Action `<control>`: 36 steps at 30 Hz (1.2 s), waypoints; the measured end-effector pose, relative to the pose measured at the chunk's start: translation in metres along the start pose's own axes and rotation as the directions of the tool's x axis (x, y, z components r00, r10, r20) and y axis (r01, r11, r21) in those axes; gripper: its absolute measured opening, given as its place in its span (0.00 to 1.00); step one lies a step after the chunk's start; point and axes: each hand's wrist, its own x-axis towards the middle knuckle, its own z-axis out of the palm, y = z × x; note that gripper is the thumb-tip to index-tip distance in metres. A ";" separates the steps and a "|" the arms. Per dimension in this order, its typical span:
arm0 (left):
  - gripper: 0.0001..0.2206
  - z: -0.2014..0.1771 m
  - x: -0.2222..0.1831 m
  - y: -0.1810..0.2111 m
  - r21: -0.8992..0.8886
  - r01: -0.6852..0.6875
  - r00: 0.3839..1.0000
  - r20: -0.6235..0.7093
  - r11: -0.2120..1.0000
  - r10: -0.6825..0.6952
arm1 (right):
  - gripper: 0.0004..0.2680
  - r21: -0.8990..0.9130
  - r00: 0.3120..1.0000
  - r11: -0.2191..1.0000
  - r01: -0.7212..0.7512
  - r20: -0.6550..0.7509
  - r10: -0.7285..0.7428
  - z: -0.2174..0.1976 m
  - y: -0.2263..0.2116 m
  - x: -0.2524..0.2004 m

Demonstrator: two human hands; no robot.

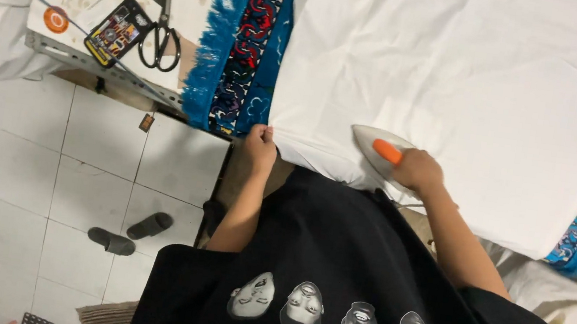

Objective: The person takes a white shirt from a basket, spreads it out on a padded surface, sprays it with water, and irons it to remove wrinkles.

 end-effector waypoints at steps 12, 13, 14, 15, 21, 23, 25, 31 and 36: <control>0.07 -0.038 -0.015 0.102 0.376 -0.211 0.948 -0.146 0.902 0.282 | 0.05 0.828 0.891 0.538 -0.160 -0.113 0.440 0.035 0.217 0.018; 0.13 -0.039 -0.010 0.109 0.407 -0.343 0.904 -0.104 0.847 0.416 | 0.07 0.824 0.911 0.564 -0.056 -0.189 0.366 0.044 0.218 0.031; 0.13 -0.035 0.005 0.115 0.411 -0.352 0.900 -0.098 0.841 0.425 | 0.07 0.830 0.911 0.554 -0.055 -0.185 0.368 0.035 0.189 0.030; 0.18 -0.030 0.019 0.120 0.428 -0.570 0.802 0.103 0.702 0.588 | 0.09 0.796 0.938 0.605 -0.030 -0.187 0.293 0.025 0.161 0.029; 0.28 -0.028 0.091 0.138 0.387 -0.762 0.629 0.634 0.519 0.450 | 0.16 0.548 0.982 0.834 0.057 -0.181 0.052 -0.013 -0.011 0.058; 0.28 -0.029 0.099 0.131 0.395 -0.784 0.607 0.652 0.479 0.455 | 0.16 0.449 0.986 0.890 0.076 -0.168 0.000 -0.023 -0.060 0.059; 0.28 -0.028 0.102 0.132 0.411 -0.764 0.623 0.671 0.497 0.403 | 0.16 0.348 0.981 0.932 0.106 -0.190 -0.040 -0.028 -0.101 0.054; 0.32 -0.024 0.111 0.123 0.408 -0.770 0.600 0.724 0.491 0.339 | 0.16 0.486 0.960 0.872 -0.066 -0.208 0.189 -0.013 -0.052 0.055; 0.31 -0.022 0.112 0.118 0.411 -0.792 0.584 0.728 0.452 0.361 | 0.15 0.684 0.839 0.685 -0.252 -0.198 0.506 0.011 0.108 0.018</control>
